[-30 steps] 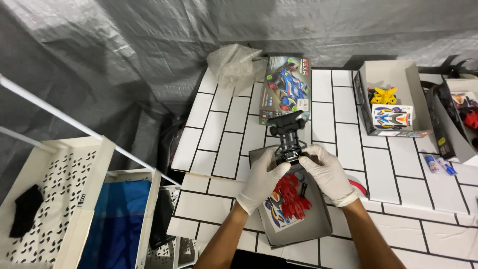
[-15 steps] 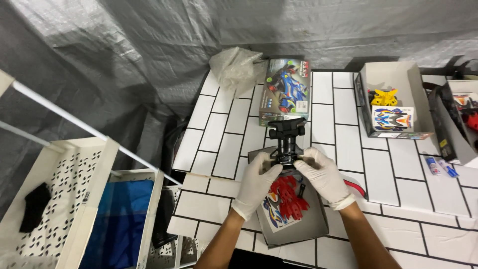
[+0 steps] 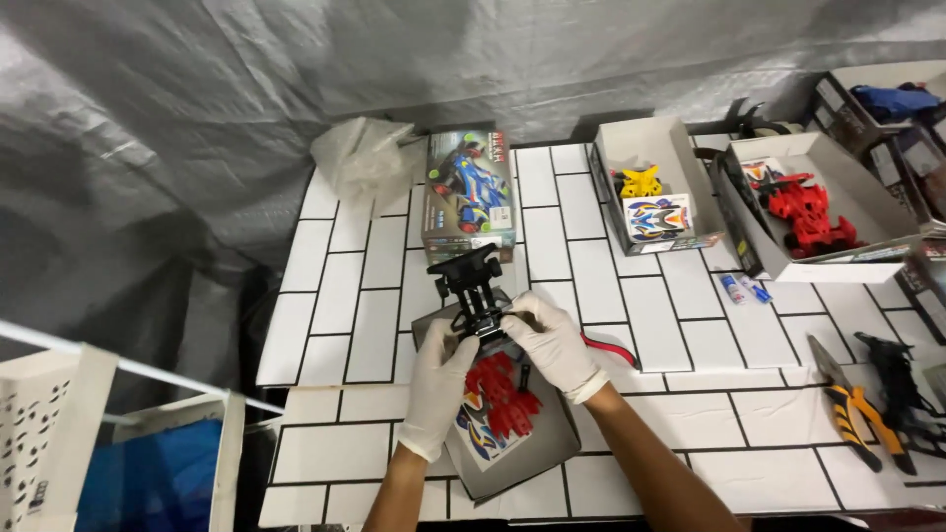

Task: Assembling a plastic model car by cutting parts from a sprue and fitting them onto a chassis using pliers.

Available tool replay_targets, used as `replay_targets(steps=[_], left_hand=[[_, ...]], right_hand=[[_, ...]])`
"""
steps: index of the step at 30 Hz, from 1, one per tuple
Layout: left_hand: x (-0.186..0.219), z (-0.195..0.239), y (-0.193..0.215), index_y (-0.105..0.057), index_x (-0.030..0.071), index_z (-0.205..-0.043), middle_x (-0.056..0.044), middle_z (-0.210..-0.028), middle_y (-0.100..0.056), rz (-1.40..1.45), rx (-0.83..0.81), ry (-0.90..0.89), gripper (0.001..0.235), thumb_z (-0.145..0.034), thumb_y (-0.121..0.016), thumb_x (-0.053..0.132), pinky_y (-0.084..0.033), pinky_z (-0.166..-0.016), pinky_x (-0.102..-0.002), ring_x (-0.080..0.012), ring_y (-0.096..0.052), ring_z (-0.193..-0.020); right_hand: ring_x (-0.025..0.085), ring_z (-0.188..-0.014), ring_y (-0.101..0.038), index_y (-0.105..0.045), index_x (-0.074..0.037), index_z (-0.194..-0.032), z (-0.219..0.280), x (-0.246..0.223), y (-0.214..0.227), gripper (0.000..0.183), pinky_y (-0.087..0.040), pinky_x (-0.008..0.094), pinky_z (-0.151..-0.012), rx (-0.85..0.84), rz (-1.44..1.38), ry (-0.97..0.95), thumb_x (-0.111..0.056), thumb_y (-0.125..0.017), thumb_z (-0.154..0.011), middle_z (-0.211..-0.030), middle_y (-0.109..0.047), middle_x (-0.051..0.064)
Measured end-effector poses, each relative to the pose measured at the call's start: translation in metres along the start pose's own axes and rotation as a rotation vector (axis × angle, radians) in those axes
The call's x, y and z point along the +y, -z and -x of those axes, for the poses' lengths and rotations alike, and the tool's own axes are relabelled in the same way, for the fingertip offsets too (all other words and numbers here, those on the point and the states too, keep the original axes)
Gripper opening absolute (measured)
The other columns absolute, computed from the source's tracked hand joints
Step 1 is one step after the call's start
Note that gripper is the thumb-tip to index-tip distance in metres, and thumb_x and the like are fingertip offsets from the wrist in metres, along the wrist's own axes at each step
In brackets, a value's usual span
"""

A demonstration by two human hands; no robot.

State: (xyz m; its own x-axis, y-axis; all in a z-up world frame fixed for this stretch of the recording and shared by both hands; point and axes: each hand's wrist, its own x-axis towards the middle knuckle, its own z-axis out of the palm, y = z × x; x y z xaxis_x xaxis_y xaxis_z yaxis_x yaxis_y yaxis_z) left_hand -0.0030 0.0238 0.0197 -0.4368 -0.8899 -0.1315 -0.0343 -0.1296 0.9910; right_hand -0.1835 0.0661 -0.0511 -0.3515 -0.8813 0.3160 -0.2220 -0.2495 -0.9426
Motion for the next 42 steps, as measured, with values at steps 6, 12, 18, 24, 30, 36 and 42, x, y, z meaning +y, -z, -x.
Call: replay_targets(steps=[6,12,18,24,30,36,42], left_hand=[[-0.012,-0.005,0.005,-0.053,0.011,-0.088,-0.001,-0.082,-0.054,-0.055,-0.004,-0.060,0.014,-0.095,-0.062,0.018,-0.043,-0.074,-0.027,-0.0117,-0.050,-0.078],[-0.025,-0.012,0.008,-0.067,0.013,-0.099,0.001,-0.084,-0.066,-0.052,0.075,-0.064,0.011,-0.090,-0.073,0.014,-0.053,-0.082,-0.030,-0.0104,-0.059,-0.084],[-0.034,-0.016,0.007,-0.068,0.014,-0.098,0.001,-0.081,-0.067,-0.040,0.119,-0.061,0.013,-0.088,-0.075,0.016,-0.053,-0.076,-0.028,-0.0103,-0.059,-0.080],[-0.025,-0.010,0.006,-0.066,0.016,-0.096,0.005,-0.080,-0.062,-0.012,0.133,-0.010,0.009,-0.090,-0.072,0.015,-0.049,-0.074,-0.024,-0.0067,-0.055,-0.079],[-0.016,-0.008,0.011,-0.063,0.015,-0.099,0.005,-0.084,-0.058,-0.016,0.113,0.000,0.005,-0.094,-0.065,0.015,-0.049,-0.079,-0.025,-0.0089,-0.053,-0.083],[-0.025,-0.005,0.019,-0.066,0.015,-0.102,0.001,-0.091,-0.063,0.003,0.130,0.065,0.008,-0.093,-0.067,0.016,-0.049,-0.088,-0.029,-0.0102,-0.054,-0.092],[0.004,0.013,0.006,-0.063,0.013,-0.102,-0.004,-0.099,-0.068,-0.058,0.106,0.073,0.012,-0.093,-0.069,0.018,-0.050,-0.095,-0.036,-0.0151,-0.060,-0.100]], right_hand=[[0.009,-0.083,-0.054,-0.066,-0.011,-0.098,0.000,0.005,-0.001,0.008,-0.046,0.024,-0.081,-0.001,0.059,0.014,-0.018,-0.069,-0.098,-0.090,-0.061,-0.003],[0.016,-0.079,-0.059,-0.070,-0.010,-0.096,-0.007,-0.004,-0.002,0.005,-0.055,0.037,-0.079,0.100,0.077,-0.126,-0.011,-0.075,-0.094,-0.081,-0.067,0.004],[0.018,-0.080,-0.061,-0.070,-0.008,-0.098,-0.004,-0.002,-0.003,0.006,-0.055,0.039,-0.078,0.079,0.159,-0.158,-0.013,-0.072,-0.096,-0.080,-0.070,0.009],[0.014,-0.081,-0.060,-0.072,-0.009,-0.099,0.001,0.017,-0.001,0.008,-0.056,0.036,-0.080,0.082,0.057,-0.194,-0.008,-0.076,-0.092,-0.082,-0.069,0.004],[0.016,-0.080,-0.064,-0.072,-0.008,-0.093,-0.003,0.000,-0.009,0.009,-0.056,0.035,-0.082,0.105,0.080,-0.127,-0.004,-0.079,-0.088,-0.083,-0.073,0.011],[0.014,-0.061,-0.053,-0.071,-0.005,-0.103,-0.005,-0.013,-0.006,0.012,-0.047,0.027,-0.060,0.066,-0.078,-0.244,-0.012,-0.062,-0.101,-0.067,-0.061,0.009],[0.013,-0.070,-0.053,-0.065,-0.006,-0.116,0.008,0.021,0.002,0.028,-0.053,0.027,-0.064,-0.085,-0.016,-0.105,-0.021,-0.044,-0.108,-0.081,-0.063,0.008]])
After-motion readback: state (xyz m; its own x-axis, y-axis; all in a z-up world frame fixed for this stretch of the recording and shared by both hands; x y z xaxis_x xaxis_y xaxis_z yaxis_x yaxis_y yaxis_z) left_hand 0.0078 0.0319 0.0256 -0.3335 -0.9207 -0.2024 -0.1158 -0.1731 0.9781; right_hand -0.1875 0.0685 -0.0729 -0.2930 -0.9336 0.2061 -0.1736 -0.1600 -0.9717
